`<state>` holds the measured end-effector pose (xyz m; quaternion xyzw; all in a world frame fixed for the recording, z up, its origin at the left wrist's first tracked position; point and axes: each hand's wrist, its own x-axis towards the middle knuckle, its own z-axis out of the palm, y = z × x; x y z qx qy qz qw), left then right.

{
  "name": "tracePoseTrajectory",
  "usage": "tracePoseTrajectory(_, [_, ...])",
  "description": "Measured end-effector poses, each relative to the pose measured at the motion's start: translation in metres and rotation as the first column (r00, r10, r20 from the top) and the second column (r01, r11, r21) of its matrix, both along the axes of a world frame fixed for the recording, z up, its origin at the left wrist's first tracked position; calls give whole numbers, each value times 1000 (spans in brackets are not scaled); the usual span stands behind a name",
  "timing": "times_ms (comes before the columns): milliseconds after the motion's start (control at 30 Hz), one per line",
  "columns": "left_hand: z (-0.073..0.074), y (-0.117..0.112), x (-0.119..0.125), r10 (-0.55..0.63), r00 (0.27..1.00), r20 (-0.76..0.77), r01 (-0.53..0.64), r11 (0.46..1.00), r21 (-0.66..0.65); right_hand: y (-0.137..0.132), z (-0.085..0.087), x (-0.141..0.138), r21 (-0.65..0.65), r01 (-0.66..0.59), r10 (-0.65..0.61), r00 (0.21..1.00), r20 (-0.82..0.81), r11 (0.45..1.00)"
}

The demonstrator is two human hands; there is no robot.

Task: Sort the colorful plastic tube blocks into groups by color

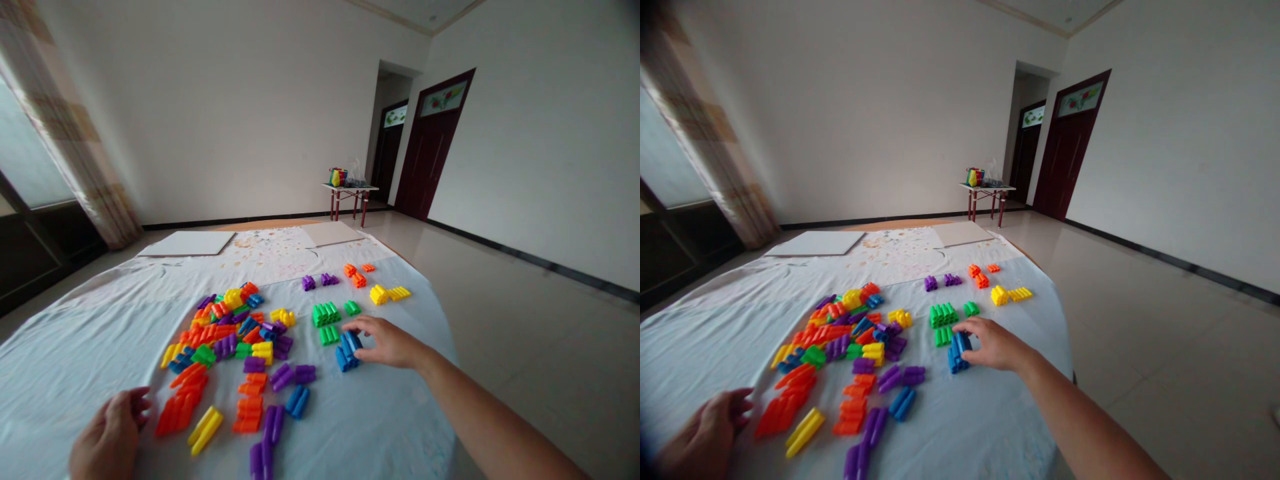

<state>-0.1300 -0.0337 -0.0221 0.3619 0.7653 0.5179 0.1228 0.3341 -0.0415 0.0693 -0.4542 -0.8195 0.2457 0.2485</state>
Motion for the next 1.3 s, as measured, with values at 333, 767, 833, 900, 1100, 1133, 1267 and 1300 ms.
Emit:
tracePoseTrajectory(333, [26,-15,23,13,989,150,-5,999,-49,-2,-11,-9,-28,11,-9,997,82,1000])
tracePoseTrajectory(767, [36,-17,30,-13,985,175,26,997,-72,3,-26,-15,-115,10,13,980,200,993])
tracePoseTrajectory(833, [35,-17,28,-24,980,197,41,996,-80,4,-31,-16,-104,17,7,974,227,994])
tracePoseTrajectory(900, [34,-17,26,-25,977,210,43,996,-82,6,-34,-17,-86,26,-4,971,239,996])
tracePoseTrajectory(1100, [33,-18,27,-38,982,184,50,997,-59,8,-36,-23,-66,12,3,975,224,998])
tracePoseTrajectory(1133, [34,-18,27,-40,983,181,52,997,-62,9,-37,-25,-62,8,6,976,219,998])
tracePoseTrajectory(1267, [32,-18,25,-52,982,182,62,997,-51,9,-36,-27,-61,-5,17,978,208,998])
tracePoseTrajectory(1300, [30,-17,23,-49,980,192,58,997,-43,8,-34,-26,-63,-6,19,978,206,998])
